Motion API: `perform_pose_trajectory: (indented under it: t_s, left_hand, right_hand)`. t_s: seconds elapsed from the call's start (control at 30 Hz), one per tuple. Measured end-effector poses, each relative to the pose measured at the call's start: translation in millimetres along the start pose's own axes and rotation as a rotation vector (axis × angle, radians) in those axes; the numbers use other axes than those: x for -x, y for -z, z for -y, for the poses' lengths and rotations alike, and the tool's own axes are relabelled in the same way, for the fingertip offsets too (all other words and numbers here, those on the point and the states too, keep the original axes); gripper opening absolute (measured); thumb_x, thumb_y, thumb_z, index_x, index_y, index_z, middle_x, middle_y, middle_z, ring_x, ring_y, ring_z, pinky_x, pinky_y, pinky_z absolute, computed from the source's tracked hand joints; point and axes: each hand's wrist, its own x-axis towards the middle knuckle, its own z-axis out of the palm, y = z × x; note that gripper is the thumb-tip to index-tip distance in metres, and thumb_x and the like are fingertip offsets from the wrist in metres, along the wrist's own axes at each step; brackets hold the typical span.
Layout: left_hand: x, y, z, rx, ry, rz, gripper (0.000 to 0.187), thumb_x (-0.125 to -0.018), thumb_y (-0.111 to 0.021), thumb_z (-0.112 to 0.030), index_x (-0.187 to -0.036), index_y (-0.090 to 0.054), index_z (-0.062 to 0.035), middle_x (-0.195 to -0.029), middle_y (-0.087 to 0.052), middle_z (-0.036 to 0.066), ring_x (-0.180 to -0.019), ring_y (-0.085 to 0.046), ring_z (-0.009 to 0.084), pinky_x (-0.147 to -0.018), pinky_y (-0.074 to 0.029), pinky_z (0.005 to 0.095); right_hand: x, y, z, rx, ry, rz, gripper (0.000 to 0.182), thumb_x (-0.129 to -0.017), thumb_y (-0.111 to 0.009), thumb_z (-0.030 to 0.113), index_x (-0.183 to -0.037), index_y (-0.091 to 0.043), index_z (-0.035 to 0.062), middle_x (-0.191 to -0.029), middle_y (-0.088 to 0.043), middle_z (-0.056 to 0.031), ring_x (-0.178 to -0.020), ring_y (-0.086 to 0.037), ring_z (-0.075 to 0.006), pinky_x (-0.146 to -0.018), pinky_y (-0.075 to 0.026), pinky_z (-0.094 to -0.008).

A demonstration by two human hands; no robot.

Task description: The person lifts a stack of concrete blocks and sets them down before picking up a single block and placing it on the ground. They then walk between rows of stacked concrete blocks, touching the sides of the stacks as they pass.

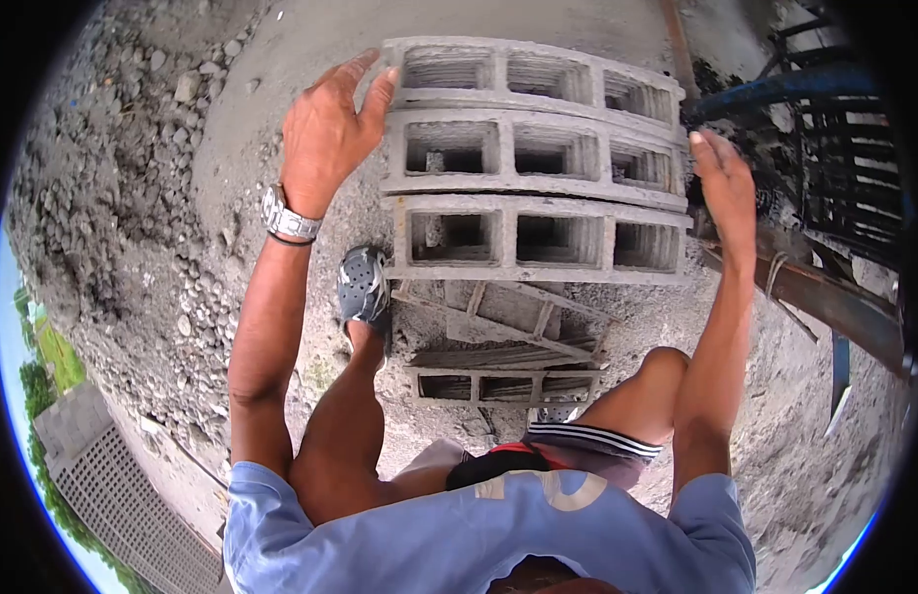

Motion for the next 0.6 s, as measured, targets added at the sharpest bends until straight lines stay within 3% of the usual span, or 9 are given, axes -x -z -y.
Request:
perform_pose_trajectory:
  t_s: [0.03, 0.17, 0.37, 0.53, 0.6]
  left_hand:
    - [-3, 2, -6, -0.016, 0.123, 0.140, 0.041, -0.093, -0.062, -0.037, -0.109, -0.070, -0.0002, -0.094, -0.071, 0.022, -0.076, -0.072, 0.0332, -0.065, -0.056, 0.0386]
    - [15, -5, -19, 0.084, 0.142, 0.144, 0.034, -0.090, -0.062, -0.029, -0.105, -0.070, 0.0006, -0.077, -0.066, 0.026, -0.067, -0.067, 0.0394, -0.063, -0.054, 0.0426]
    - [22, -11, -11, 0.151, 0.180, 0.156, 0.035, -0.089, -0.065, -0.028, -0.109, -0.069, -0.0004, -0.082, -0.068, 0.026, -0.073, -0.068, 0.0390, -0.065, -0.055, 0.0398]
    - [29, -12, -8, 0.231, 0.140, 0.045, 0.034, -0.090, -0.065, -0.029, -0.110, -0.070, -0.0019, -0.091, -0.071, 0.021, -0.082, -0.072, 0.0289, -0.068, -0.056, 0.0358]
    - [35, -1, -11, 0.294, 0.214, 0.027, 0.033, -0.090, -0.065, -0.031, -0.106, -0.071, -0.0021, -0.088, -0.072, 0.018, -0.079, -0.072, 0.0243, -0.066, -0.056, 0.0339]
  right_hand:
    - [2, -4, 4, 0.035, 0.033, 0.025, 0.052, -0.094, -0.057, 0.041, -0.123, -0.061, -0.0028, -0.121, -0.064, -0.0222, -0.116, -0.060, -0.0299, -0.099, -0.043, -0.0344]
    - [4, -13, 10, 0.004, 0.015, 0.046, 0.050, -0.094, -0.057, 0.038, -0.126, -0.060, -0.0005, -0.122, -0.064, -0.0216, -0.115, -0.061, -0.0298, -0.098, -0.044, -0.0347]
    - [-4, -21, 3, 0.036, 0.073, 0.010, 0.050, -0.095, -0.056, 0.037, -0.127, -0.059, -0.0007, -0.121, -0.064, -0.0220, -0.114, -0.062, -0.0310, -0.097, -0.045, -0.0357]
    - [0, -19, -1, -0.024, 0.069, -0.004, 0.054, -0.093, -0.058, 0.039, -0.128, -0.058, -0.0029, -0.123, -0.062, -0.0244, -0.116, -0.061, -0.0314, -0.098, -0.045, -0.0364]
    - [4, -8, -7, 0.091, 0.037, -0.042, 0.053, -0.092, -0.060, 0.041, -0.118, -0.062, -0.0052, -0.108, -0.067, -0.0239, -0.102, -0.066, -0.0283, -0.090, -0.049, -0.0347]
